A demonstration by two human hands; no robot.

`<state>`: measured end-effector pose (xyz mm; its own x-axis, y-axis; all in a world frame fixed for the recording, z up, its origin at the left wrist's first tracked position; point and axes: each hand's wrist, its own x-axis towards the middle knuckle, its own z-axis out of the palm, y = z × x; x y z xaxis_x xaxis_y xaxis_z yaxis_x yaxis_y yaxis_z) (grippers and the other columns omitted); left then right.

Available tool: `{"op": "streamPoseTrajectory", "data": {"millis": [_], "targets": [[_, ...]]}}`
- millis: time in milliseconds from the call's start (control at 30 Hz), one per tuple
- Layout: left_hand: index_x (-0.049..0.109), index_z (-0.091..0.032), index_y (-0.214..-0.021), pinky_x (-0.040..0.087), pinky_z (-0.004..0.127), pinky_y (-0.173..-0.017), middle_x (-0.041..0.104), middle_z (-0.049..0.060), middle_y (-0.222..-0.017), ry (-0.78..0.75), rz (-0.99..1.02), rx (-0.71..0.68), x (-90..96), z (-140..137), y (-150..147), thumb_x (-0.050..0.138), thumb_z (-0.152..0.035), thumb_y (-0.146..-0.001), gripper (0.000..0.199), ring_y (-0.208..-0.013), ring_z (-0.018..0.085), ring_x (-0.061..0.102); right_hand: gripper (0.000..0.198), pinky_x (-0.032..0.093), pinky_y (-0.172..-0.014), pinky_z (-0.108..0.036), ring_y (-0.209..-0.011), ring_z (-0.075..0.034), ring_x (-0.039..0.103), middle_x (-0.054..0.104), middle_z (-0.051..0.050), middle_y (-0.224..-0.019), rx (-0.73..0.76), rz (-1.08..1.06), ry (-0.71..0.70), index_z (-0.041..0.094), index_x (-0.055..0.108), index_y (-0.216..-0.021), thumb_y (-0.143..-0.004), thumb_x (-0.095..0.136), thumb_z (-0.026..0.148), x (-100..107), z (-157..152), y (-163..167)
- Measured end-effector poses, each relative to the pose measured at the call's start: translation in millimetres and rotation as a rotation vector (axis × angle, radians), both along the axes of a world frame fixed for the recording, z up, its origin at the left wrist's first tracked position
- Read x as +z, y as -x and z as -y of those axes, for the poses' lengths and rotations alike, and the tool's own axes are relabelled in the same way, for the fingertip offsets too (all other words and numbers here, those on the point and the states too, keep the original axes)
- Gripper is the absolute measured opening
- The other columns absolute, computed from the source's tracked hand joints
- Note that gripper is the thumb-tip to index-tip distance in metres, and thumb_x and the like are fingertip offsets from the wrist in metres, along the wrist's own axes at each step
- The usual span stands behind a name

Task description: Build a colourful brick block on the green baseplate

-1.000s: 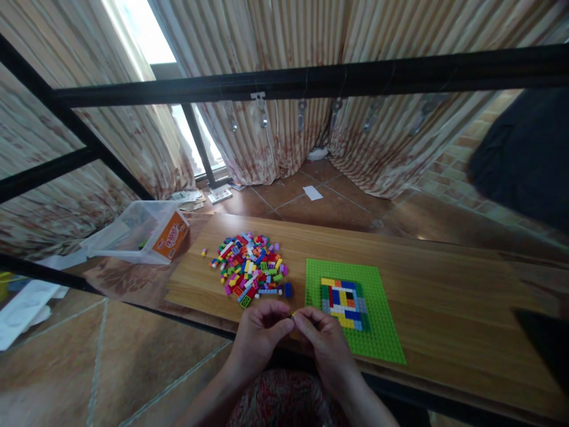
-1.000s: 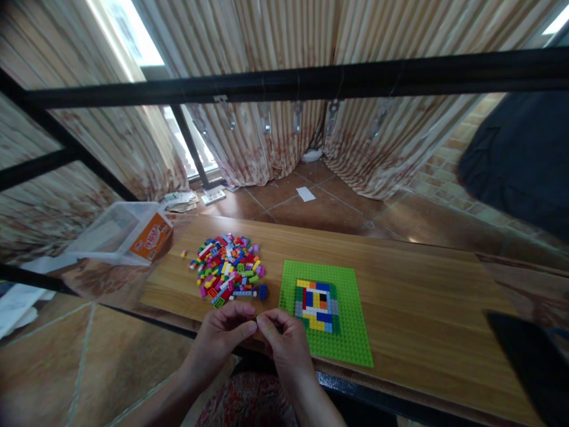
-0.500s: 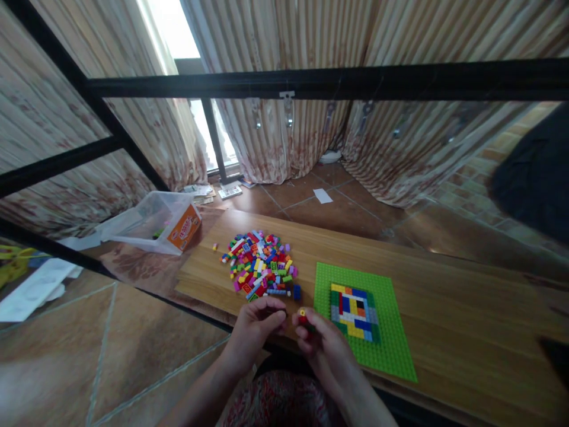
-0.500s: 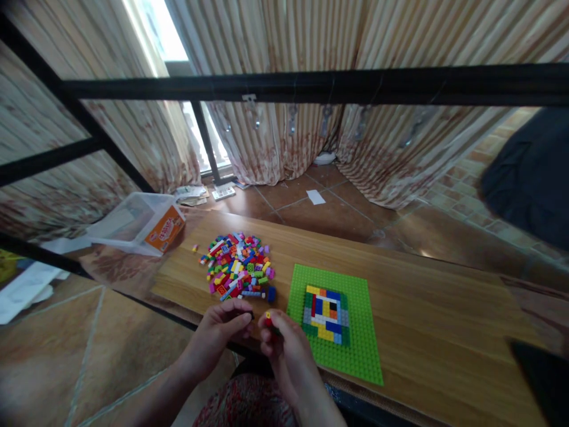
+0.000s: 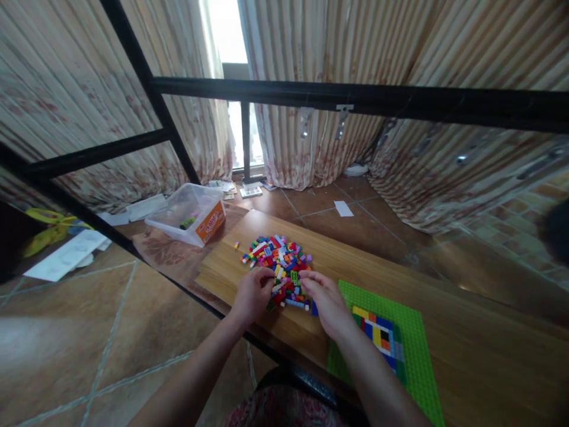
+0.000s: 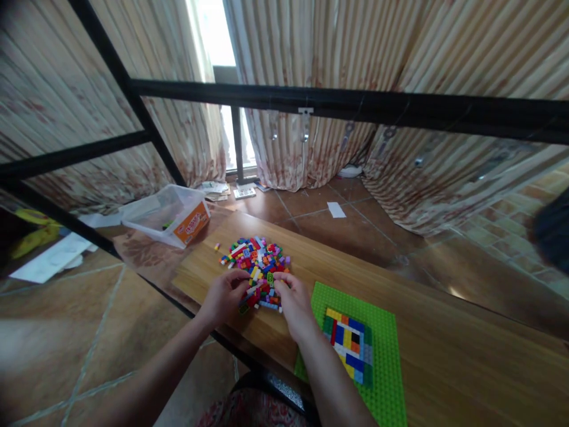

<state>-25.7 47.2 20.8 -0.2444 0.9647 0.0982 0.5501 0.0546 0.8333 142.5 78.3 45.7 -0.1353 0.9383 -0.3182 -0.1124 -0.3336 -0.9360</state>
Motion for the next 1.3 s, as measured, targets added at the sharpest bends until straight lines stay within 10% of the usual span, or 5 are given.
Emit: {"op": "streamPoseTrajectory", "data": {"millis": [667,1067,1300], "targets": [[0.066,-0.016,-0.102,0.051,0.026,-0.075,0.065,0.005,-0.094,-0.092,-0.230,0.130,2.5,-36,20,0.054,-0.012,-0.082,0.024,-0.078,0.015,0.063,0.039,0.053,-0.083,-0.036,-0.093,-0.019,0.064,0.067,-0.006,-0.111,0.065,-0.162,-0.015,0.020,0.069,-0.100,-0.067,0.070,0.041,-9,-10,32],[0.066,-0.021,-0.106,0.048,0.032,-0.087,0.067,0.006,-0.107,-0.021,-0.534,-0.058,16.8,-64,31,0.053,-0.010,-0.079,0.031,-0.096,0.022,0.064,0.030,0.053,-0.076,-0.030,-0.098,-0.020,0.063,0.069,-0.005,-0.108,-0.109,-0.073,-0.132,0.022,0.071,-0.094,-0.071,0.067,0.040,-8,-7,-3],[0.067,-0.018,-0.102,0.048,0.025,-0.067,0.067,0.003,-0.085,-0.080,-0.127,0.001,25.1,-36,20,0.060,-0.027,-0.080,0.025,-0.068,0.014,0.060,0.026,0.050,-0.080,-0.035,-0.094,-0.022,0.063,0.071,-0.007,-0.099,-0.067,0.323,-0.311,0.021,0.070,-0.093,-0.080,0.057,0.040,-12,26,-47]]}}
